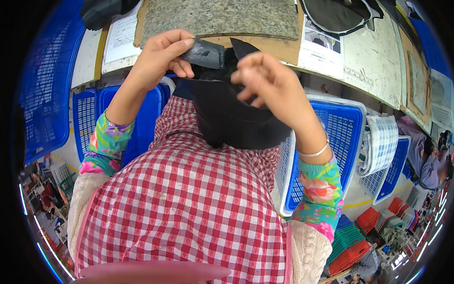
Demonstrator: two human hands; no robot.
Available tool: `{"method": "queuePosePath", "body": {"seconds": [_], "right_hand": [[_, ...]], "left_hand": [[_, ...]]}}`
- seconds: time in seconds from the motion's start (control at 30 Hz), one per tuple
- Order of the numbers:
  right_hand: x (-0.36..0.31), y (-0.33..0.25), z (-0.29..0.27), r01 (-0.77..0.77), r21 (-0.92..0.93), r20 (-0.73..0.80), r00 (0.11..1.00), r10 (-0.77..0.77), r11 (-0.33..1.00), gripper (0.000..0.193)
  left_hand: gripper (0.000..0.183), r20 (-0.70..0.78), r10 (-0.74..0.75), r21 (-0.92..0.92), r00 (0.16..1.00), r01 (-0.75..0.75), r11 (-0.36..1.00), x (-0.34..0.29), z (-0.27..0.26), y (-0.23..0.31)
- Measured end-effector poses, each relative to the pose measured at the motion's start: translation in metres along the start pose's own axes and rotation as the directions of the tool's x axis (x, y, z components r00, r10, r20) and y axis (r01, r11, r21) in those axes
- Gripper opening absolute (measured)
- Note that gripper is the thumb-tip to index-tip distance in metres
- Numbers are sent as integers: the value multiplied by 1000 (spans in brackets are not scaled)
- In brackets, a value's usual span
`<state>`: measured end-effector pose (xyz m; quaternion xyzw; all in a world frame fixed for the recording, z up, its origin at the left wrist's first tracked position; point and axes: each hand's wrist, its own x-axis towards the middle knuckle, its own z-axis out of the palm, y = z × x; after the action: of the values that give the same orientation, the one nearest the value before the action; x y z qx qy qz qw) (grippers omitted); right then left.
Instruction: The person repeatedly picks up black shoe components, aligns edges, and presses them together by hand. They turn the parts over, check seams, and place finished pieces on the workbench while handling additional components one at a time.
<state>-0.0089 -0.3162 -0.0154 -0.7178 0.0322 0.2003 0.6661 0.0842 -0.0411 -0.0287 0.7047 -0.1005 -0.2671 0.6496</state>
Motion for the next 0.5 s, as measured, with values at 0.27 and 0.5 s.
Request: {"method": "queuePosePath", "body": {"seconds": [0.27,0.5], "right_hand": [[41,-23,1,438,-629,112,869,-482,642,17],[35,-11,-6,288,-234,36,957,-288,929,13]], "left_hand": [[23,156,114,211,981,-146,966,5,21,17],[31,178,181,-135,967,-158,978,-2,31,-8]]}}
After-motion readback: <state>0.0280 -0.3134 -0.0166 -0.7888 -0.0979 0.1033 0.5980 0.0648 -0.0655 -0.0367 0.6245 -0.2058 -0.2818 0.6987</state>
